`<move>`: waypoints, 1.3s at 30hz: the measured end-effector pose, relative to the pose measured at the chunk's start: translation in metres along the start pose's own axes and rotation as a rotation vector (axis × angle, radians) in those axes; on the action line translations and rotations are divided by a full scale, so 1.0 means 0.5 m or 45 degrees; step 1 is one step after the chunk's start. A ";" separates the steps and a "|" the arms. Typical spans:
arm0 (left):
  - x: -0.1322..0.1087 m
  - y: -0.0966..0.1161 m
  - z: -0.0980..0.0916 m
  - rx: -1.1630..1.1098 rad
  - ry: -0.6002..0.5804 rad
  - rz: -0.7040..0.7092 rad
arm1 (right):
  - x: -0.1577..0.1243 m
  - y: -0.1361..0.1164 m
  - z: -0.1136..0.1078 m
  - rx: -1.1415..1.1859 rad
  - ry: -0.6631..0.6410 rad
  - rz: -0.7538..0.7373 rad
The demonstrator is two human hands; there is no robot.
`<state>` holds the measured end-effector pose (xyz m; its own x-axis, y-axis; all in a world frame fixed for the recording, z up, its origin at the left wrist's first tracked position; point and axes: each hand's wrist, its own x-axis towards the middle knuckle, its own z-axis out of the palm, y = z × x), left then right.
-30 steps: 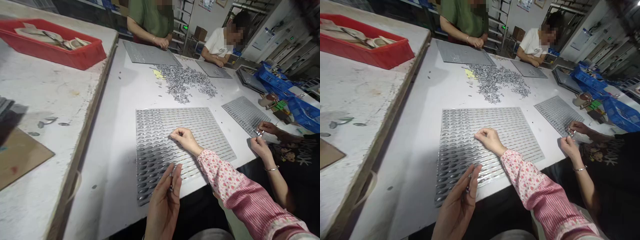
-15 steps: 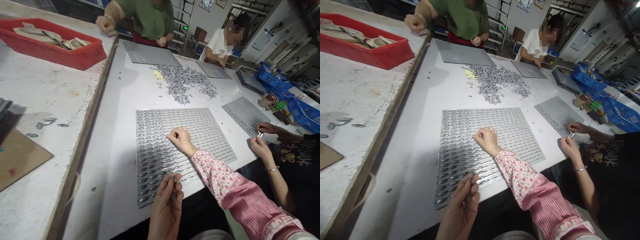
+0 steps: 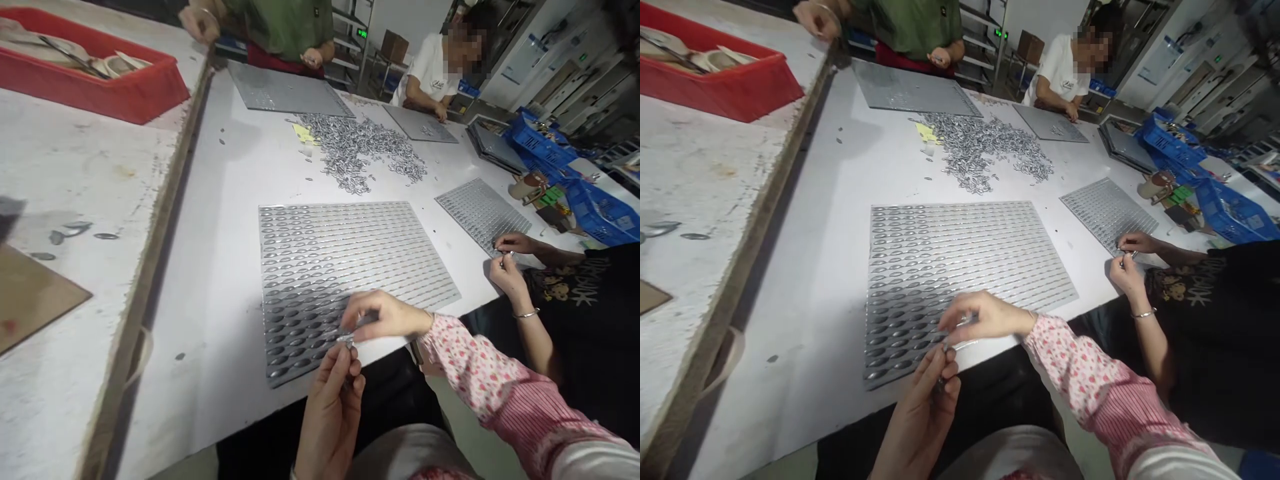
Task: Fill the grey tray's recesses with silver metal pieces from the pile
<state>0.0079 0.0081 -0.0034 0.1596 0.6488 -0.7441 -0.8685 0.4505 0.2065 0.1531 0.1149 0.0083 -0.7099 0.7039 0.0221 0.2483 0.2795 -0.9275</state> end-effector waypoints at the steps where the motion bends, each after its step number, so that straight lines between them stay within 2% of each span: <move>1: -0.002 -0.010 -0.004 0.021 -0.013 -0.029 | -0.027 -0.009 0.010 0.013 -0.025 -0.021; 3: -0.006 -0.031 -0.012 0.061 -0.026 -0.094 | -0.073 -0.013 0.031 0.018 0.033 -0.026; 5: -0.011 -0.048 -0.018 0.090 -0.022 -0.152 | -0.105 -0.003 0.048 0.047 0.131 0.045; 8: -0.021 -0.059 -0.022 0.104 0.001 -0.203 | -0.132 0.021 0.057 0.159 0.313 0.231; 10: -0.028 -0.057 -0.025 0.131 0.009 -0.222 | -0.139 0.033 0.052 0.132 0.405 0.313; 12: -0.032 -0.054 -0.030 0.194 0.024 -0.247 | -0.139 0.037 0.041 -0.059 0.402 0.315; 14: -0.034 -0.054 -0.036 0.244 0.069 -0.250 | -0.134 0.034 0.033 -0.318 0.331 0.258; 17: -0.035 -0.058 -0.044 0.237 0.087 -0.170 | -0.122 0.029 0.032 -0.555 0.226 0.169; 22: -0.042 -0.059 -0.043 0.215 0.045 -0.192 | -0.105 0.030 0.052 -0.543 0.326 0.251; 28: -0.041 -0.060 -0.044 0.161 -0.045 -0.228 | -0.100 0.043 0.063 -0.643 0.360 0.206; 35: -0.038 -0.060 -0.042 0.190 0.014 -0.179 | -0.101 0.056 0.066 -0.716 0.400 0.131; 39: -0.033 -0.063 -0.038 0.220 -0.022 -0.123 | -0.103 0.054 0.068 -0.680 0.431 0.136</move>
<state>0.0235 -0.0287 -0.0097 0.2474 0.6074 -0.7549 -0.7558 0.6085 0.2419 0.1736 0.0639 -0.0306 -0.4373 0.8888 0.1373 0.6626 0.4216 -0.6190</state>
